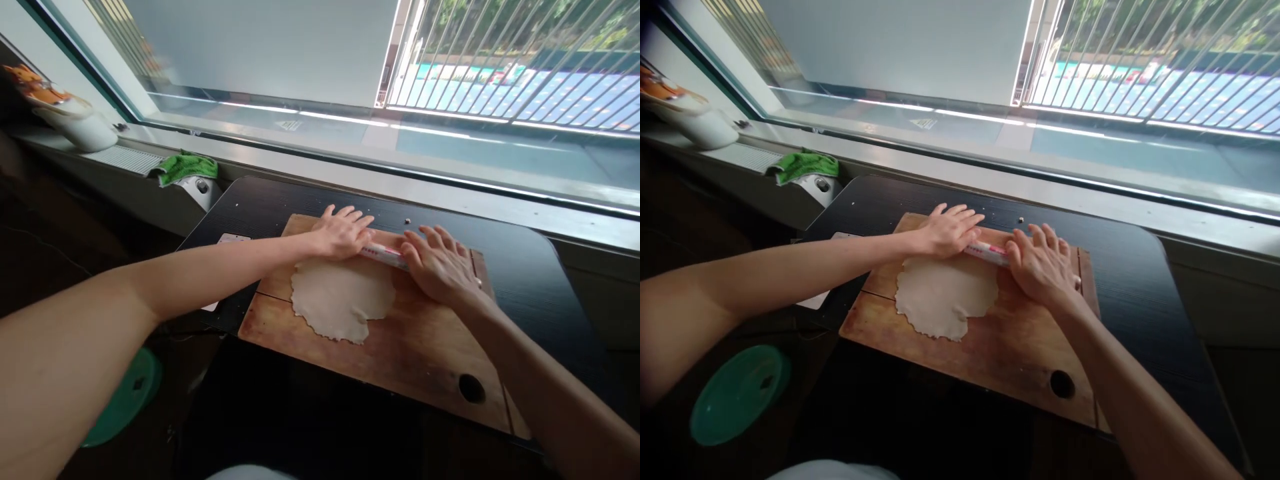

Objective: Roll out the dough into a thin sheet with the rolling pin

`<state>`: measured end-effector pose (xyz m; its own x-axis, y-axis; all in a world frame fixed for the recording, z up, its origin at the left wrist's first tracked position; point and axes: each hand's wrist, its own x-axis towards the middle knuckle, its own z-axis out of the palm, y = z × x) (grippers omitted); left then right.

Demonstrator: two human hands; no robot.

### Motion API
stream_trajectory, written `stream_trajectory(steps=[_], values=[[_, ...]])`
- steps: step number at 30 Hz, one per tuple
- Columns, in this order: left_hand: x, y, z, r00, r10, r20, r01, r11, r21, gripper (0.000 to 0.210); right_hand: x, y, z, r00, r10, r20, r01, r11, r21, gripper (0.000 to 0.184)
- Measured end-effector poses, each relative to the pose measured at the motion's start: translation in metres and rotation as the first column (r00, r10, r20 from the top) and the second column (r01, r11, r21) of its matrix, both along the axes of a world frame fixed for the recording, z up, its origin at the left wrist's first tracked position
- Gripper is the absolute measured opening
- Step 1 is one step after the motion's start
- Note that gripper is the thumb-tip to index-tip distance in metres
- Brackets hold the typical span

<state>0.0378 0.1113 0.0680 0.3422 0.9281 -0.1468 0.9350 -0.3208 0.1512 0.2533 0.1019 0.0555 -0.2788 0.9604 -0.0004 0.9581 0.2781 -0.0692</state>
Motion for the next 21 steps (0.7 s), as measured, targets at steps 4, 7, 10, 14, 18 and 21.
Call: stream_trajectory(steps=[4,7,10,14,18,21], values=[[0.005,0.027,0.002,0.991,0.131,-0.003,-0.131,0.991,0.001,0.065,-0.004,0.029,0.003,0.992,-0.126,-0.017,0.126,0.992,0.021,0.064],[0.004,0.021,0.003,0.992,0.127,-0.008,-0.127,0.992,-0.018,0.065,-0.005,0.024,0.006,0.990,-0.135,-0.040,0.134,0.991,-0.030,0.066],[-0.002,-0.010,0.000,1.000,0.003,0.008,-0.003,1.000,0.012,0.062,0.000,-0.008,0.003,1.000,0.011,-0.021,-0.013,0.997,-0.079,0.063],[0.001,-0.006,0.000,1.000,0.029,0.002,-0.029,0.997,0.078,0.061,0.003,-0.007,0.001,0.999,0.038,-0.027,-0.039,0.998,-0.040,0.064],[0.008,0.024,0.002,0.989,0.148,-0.007,-0.148,0.988,0.035,0.065,-0.002,0.020,0.004,0.991,-0.127,-0.047,0.127,0.992,0.003,0.069],[0.002,0.005,0.000,0.997,0.071,-0.007,-0.071,0.997,0.025,0.064,-0.001,0.001,0.003,0.999,-0.044,-0.004,0.044,0.997,-0.055,0.067]])
